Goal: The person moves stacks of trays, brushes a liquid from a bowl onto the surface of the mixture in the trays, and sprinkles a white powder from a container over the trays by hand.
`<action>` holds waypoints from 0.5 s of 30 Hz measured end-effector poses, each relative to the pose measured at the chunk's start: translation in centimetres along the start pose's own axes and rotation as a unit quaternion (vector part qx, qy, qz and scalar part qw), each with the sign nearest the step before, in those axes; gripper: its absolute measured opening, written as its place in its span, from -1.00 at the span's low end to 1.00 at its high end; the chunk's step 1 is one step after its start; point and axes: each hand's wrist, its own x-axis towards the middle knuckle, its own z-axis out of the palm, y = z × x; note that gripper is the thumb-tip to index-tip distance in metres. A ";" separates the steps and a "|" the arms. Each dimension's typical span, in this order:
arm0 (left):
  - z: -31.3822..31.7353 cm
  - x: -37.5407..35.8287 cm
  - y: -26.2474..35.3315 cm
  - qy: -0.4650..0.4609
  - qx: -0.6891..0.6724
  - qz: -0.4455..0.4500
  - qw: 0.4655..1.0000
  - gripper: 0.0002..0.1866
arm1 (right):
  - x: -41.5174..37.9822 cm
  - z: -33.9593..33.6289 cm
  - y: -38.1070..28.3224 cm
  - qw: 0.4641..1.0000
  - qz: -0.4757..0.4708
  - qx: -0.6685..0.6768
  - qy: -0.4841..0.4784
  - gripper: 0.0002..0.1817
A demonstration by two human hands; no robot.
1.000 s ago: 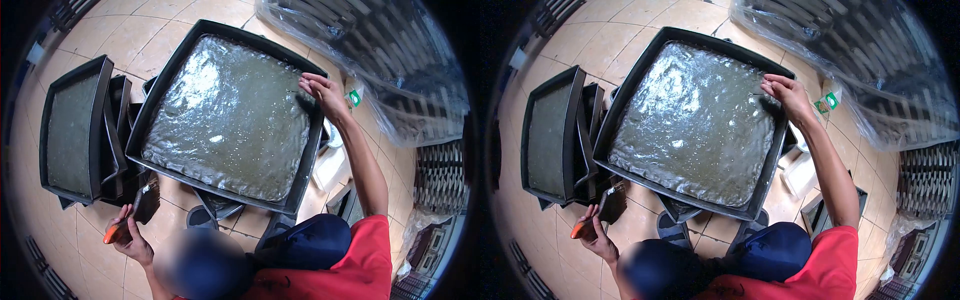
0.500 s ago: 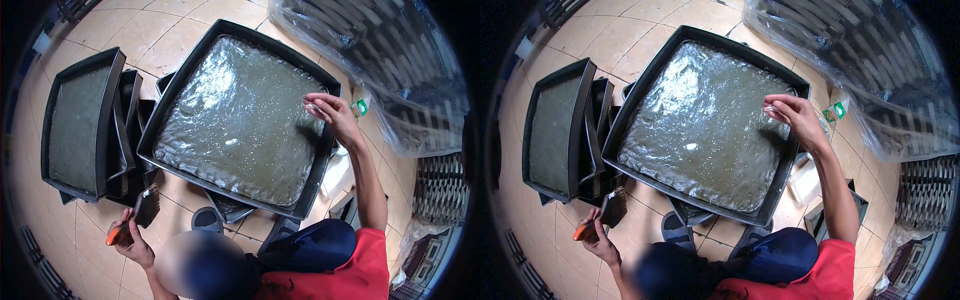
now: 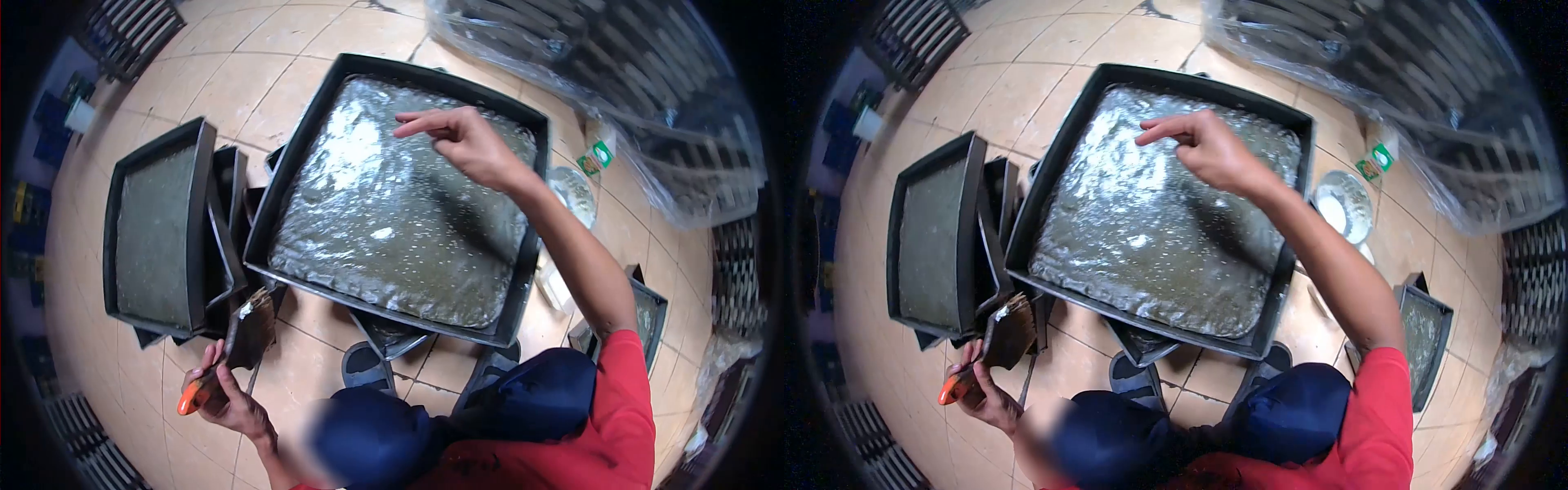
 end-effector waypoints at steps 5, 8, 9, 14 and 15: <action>1.3 0.7 0.7 -0.010 0.045 0.028 0.999 -0.77 | -7.2 -1.6 0.9 0.955 -0.012 -0.276 0.107 -0.75; 1.3 0.7 1.3 -0.009 0.046 0.032 0.998 -0.79 | -13.7 -1.5 1.3 0.869 -0.014 -0.451 0.204 -0.29; 1.1 0.5 1.4 0.005 0.058 0.020 0.998 -0.79 | -15.6 -0.6 1.9 0.892 0.020 -0.366 0.263 -0.21; 1.7 0.1 2.9 -0.003 0.096 0.023 0.995 -0.78 | -18.7 2.0 6.4 0.909 0.177 0.177 0.333 -0.11; 1.7 -0.1 3.3 -0.003 0.098 0.027 0.995 -0.78 | -18.5 2.0 6.4 0.892 0.180 0.242 0.338 -0.10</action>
